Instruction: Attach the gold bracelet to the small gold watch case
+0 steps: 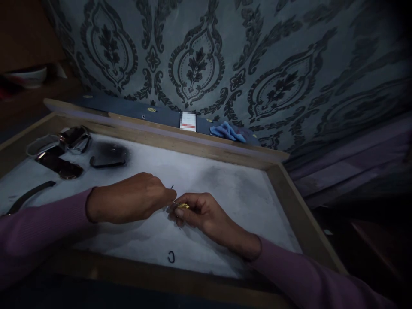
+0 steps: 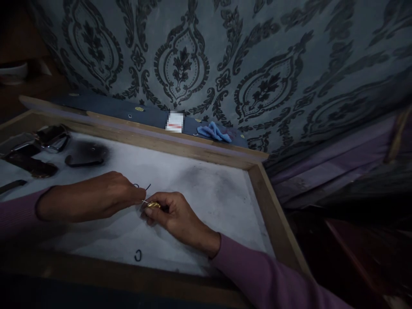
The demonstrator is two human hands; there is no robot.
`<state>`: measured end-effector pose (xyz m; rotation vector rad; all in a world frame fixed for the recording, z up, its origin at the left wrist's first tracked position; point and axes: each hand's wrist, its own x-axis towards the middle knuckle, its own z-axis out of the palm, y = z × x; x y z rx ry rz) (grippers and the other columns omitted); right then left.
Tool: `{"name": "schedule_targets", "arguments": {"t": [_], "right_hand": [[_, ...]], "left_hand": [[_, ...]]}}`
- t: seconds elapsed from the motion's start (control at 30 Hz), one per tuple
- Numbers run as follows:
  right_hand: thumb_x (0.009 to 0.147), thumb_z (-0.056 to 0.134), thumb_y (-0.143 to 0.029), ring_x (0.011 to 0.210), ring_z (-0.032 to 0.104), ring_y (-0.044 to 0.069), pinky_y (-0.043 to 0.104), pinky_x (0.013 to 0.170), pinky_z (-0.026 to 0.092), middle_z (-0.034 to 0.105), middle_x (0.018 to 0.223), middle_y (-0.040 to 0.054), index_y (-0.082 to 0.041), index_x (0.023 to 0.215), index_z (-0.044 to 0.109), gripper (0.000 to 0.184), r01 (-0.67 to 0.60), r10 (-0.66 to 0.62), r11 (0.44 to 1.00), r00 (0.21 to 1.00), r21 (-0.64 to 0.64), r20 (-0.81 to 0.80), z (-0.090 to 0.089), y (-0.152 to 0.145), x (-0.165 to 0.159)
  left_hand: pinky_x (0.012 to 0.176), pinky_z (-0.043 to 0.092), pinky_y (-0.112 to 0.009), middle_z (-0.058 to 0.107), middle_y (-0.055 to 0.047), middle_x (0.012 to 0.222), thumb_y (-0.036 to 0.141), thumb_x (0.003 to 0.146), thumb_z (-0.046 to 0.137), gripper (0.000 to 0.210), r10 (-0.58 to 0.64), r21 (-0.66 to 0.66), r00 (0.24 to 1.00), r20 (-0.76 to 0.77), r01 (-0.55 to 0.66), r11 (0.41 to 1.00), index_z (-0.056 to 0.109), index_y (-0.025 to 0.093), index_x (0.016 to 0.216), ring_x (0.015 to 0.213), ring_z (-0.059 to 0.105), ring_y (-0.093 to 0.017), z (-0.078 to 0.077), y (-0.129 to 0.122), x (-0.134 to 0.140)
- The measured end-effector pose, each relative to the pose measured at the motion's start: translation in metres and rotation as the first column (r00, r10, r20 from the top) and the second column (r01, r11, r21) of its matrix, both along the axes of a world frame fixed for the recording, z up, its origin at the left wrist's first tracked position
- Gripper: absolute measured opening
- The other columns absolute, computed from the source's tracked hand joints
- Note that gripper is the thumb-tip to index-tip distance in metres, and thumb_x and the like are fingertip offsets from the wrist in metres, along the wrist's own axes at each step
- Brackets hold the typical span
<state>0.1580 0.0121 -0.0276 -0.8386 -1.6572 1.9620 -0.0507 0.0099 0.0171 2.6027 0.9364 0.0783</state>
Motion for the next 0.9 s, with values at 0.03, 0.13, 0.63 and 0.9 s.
{"name": "schedule_targets", "arguments": {"t": [0.03, 0.13, 0.63, 0.9], "right_hand": [[0.085, 0.067, -0.033, 0.064, 0.058, 0.011, 0.026, 0.063, 0.047, 0.064, 0.071, 0.0008, -0.015, 0.084, 0.069, 0.018, 0.001, -0.001, 1.000, 1.000, -0.002, -0.005, 0.0000, 0.0001, 0.0001], [0.085, 0.068, -0.035, 0.063, 0.057, 0.011, 0.026, 0.062, 0.047, 0.064, 0.070, 0.0003, -0.015, 0.085, 0.070, 0.020, -0.001, 0.001, 1.000, 1.000, -0.006, -0.009, -0.0001, 0.0004, 0.0003], [0.086, 0.066, -0.029, 0.065, 0.059, 0.010, 0.024, 0.061, 0.047, 0.067, 0.075, 0.0023, -0.015, 0.090, 0.073, 0.016, 0.013, -0.013, 1.000, 1.000, -0.005, -0.015, -0.0020, 0.0003, -0.0002], [0.085, 0.067, -0.032, 0.064, 0.059, 0.011, 0.025, 0.061, 0.047, 0.066, 0.071, 0.0010, -0.016, 0.088, 0.073, 0.018, 0.013, -0.013, 1.000, 1.000, 0.006, -0.013, -0.0017, 0.0003, -0.0002]], "left_hand": [[0.050, 0.027, -0.023, 0.063, -0.001, 0.063, 0.006, 0.091, 0.044, 0.021, 0.014, -0.023, 1.000, 0.017, -0.014, 1.000, 0.058, 0.015, 0.078, 0.053, 0.054, -0.012, -0.0004, -0.0003, -0.0001], [0.053, 0.031, -0.023, 0.064, -0.001, 0.066, 0.011, 0.095, 0.042, 0.024, 0.051, -0.079, 0.998, 0.045, -0.048, 0.996, 0.060, 0.015, 0.079, 0.056, 0.057, -0.012, 0.0000, -0.0007, -0.0004], [0.052, 0.030, -0.024, 0.063, -0.002, 0.065, 0.017, 0.097, 0.042, 0.025, 0.060, -0.051, 0.998, 0.017, -0.059, 0.997, 0.061, 0.015, 0.080, 0.057, 0.056, -0.014, 0.0010, -0.0047, 0.0004], [0.054, 0.033, -0.025, 0.065, -0.002, 0.066, 0.018, 0.097, 0.042, 0.027, 0.096, -0.098, 0.995, 0.041, -0.092, 0.991, 0.063, 0.015, 0.080, 0.060, 0.060, -0.015, 0.0024, -0.0048, 0.0024]]}}
